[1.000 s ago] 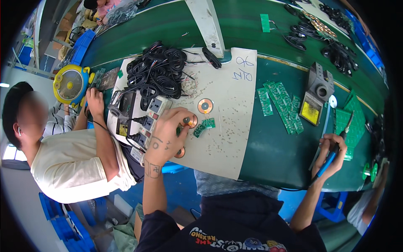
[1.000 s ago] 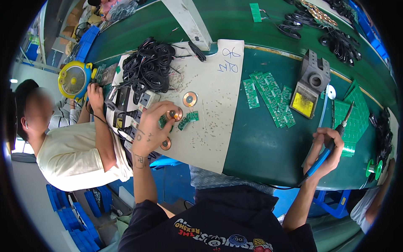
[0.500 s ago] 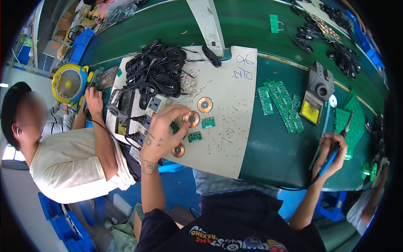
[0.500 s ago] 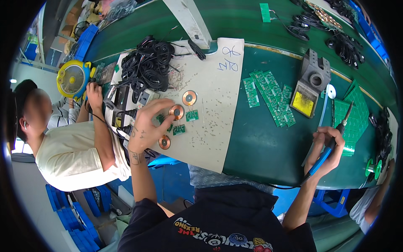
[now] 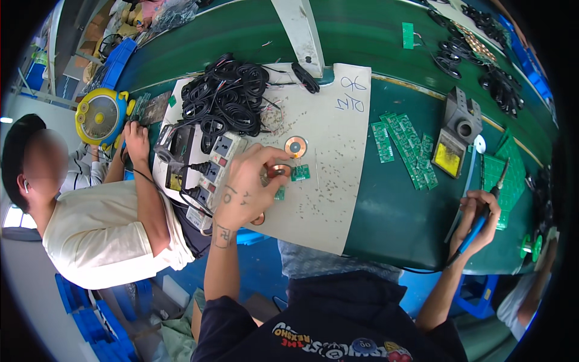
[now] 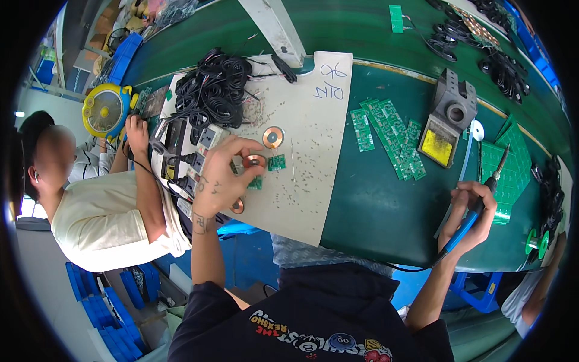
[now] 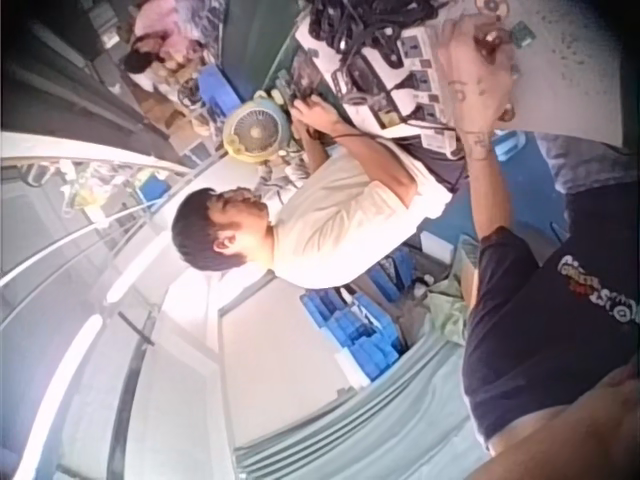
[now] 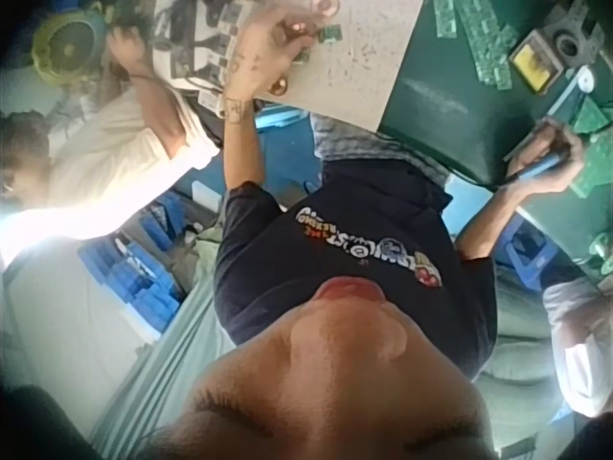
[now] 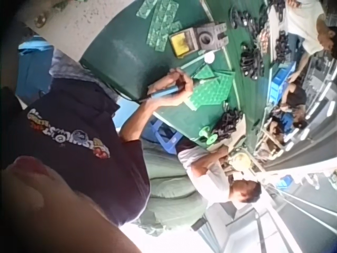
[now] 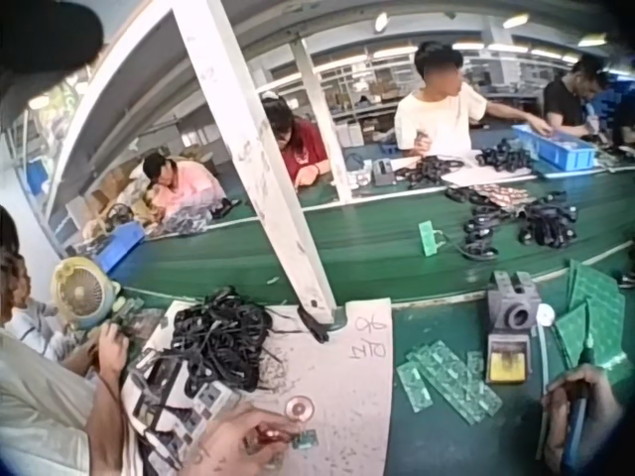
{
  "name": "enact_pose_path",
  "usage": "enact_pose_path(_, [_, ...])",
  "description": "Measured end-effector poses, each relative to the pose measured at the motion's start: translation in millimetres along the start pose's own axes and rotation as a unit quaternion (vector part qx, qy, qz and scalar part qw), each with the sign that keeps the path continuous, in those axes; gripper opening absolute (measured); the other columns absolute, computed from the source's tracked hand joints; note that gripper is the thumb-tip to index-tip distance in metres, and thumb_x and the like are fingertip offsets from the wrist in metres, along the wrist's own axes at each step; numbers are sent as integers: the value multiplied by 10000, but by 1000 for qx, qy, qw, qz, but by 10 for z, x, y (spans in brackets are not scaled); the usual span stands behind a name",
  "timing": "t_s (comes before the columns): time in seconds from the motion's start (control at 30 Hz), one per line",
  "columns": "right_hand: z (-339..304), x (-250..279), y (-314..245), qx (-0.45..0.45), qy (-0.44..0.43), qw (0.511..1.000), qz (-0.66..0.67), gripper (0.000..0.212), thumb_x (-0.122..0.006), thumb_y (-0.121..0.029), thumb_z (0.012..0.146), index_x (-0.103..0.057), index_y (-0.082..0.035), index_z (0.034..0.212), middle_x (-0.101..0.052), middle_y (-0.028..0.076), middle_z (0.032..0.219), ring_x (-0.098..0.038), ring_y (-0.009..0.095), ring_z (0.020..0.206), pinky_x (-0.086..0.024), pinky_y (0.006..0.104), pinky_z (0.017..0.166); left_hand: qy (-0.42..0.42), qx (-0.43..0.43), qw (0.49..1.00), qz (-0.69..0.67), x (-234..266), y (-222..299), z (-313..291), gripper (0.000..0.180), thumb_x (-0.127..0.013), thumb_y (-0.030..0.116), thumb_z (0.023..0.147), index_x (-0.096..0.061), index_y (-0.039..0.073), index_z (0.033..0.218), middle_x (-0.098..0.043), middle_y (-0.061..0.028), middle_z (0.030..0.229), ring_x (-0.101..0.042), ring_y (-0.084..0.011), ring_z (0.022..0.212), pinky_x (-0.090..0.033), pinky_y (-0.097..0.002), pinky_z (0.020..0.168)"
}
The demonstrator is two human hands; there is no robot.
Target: The person solders cable wires onto circuit boards using a soldering iron, handling the boards, wires, and coils on the assembly table.
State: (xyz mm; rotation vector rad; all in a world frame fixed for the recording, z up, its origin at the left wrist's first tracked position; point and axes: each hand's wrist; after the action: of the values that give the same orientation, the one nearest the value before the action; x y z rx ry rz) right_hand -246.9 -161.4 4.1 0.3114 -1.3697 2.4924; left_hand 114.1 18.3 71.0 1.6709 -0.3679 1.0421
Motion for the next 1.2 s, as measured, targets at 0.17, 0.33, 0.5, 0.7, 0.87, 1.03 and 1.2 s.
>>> enact_pose_path(0.17, [-2, -11, -20, -3, -3, 1000, -15, 211, -605, 22, 982, -607, -36, 1184, -704, 100, 983, -652, 174, 772, -544, 308, 747, 145, -60, 979, -133, 82, -96, 23, 375, -773, -132, 790, -721, 21, 1129, -658, -74, 1004, -631, -180, 827, -529, -302, 785])
enact_pose_path(0.33, [-2, -9, -28, -1, -5, 1000, -11, 210, -612, 17, 981, -607, -36, 1184, -704, 102, 984, -646, 170, 766, -543, 300, 742, 207, -61, 910, -353, 109, -109, -66, 370, -726, -167, 842, -673, 7, 1165, -671, -94, 1037, -679, -197, 926, -552, -314, 853])
enact_pose_path(0.5, [5, 14, 2, 0, -8, 1000, -3, 203, -620, 5, 984, -609, -40, 1182, -704, 100, 981, -637, 165, 755, -539, 291, 727, 204, -48, 865, -456, 74, -81, -383, 338, -704, -139, 885, -622, 3, 1180, -670, -122, 1084, -686, -210, 984, -543, -315, 934])
enact_pose_path(0.7, [-11, -3, 25, -15, -5, 1000, -10, 198, -624, -5, 984, -613, -45, 1178, -705, 93, 972, -626, 160, 738, -534, 284, 709, 236, 33, 794, -559, -93, -130, -810, 277, -694, -95, 929, -622, 28, 1166, -698, -142, 1128, -694, -245, 1024, -547, -323, 917])
enact_pose_path(0.87, [-11, -28, 31, 4, -26, 1000, 4, 197, -614, -6, 987, -616, -55, 1178, -706, 86, 966, -619, 156, 730, -533, 280, 709, 274, 108, 734, -613, -276, -209, -929, 221, -692, -58, 961, -620, 15, 1157, -707, -149, 1134, -705, -244, 1026, -553, -300, 885])
enact_pose_path(1.03, [-38, -25, -7, 3, -32, 999, -25, 209, -607, -2, 978, -619, -62, 1179, -704, 76, 968, -601, 147, 727, -523, 276, 713, 297, 83, 782, -541, -495, -101, -946, 166, -699, -39, 972, -624, -5, 1116, -723, -155, 1127, -715, -228, 968, -577, -282, 849])
enact_pose_path(1.2, [15, -29, -53, 12, -17, 998, -57, 214, -603, -6, 972, -623, -67, 1176, -701, 63, 971, -579, 133, 722, -507, 274, 707, 339, 21, 775, -533, -579, 9, -1049, 122, -710, -4, 982, -619, 3, 1063, -722, -147, 1067, -708, -200, 909, -581, -246, 731])
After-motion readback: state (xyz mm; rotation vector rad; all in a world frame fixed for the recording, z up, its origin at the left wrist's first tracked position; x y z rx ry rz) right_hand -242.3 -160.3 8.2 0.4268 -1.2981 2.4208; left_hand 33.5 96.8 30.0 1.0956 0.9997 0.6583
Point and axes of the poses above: each hand's wrist, its own z-axis towards the middle knuckle, its own x-axis out of the back of the hand, y = z × x
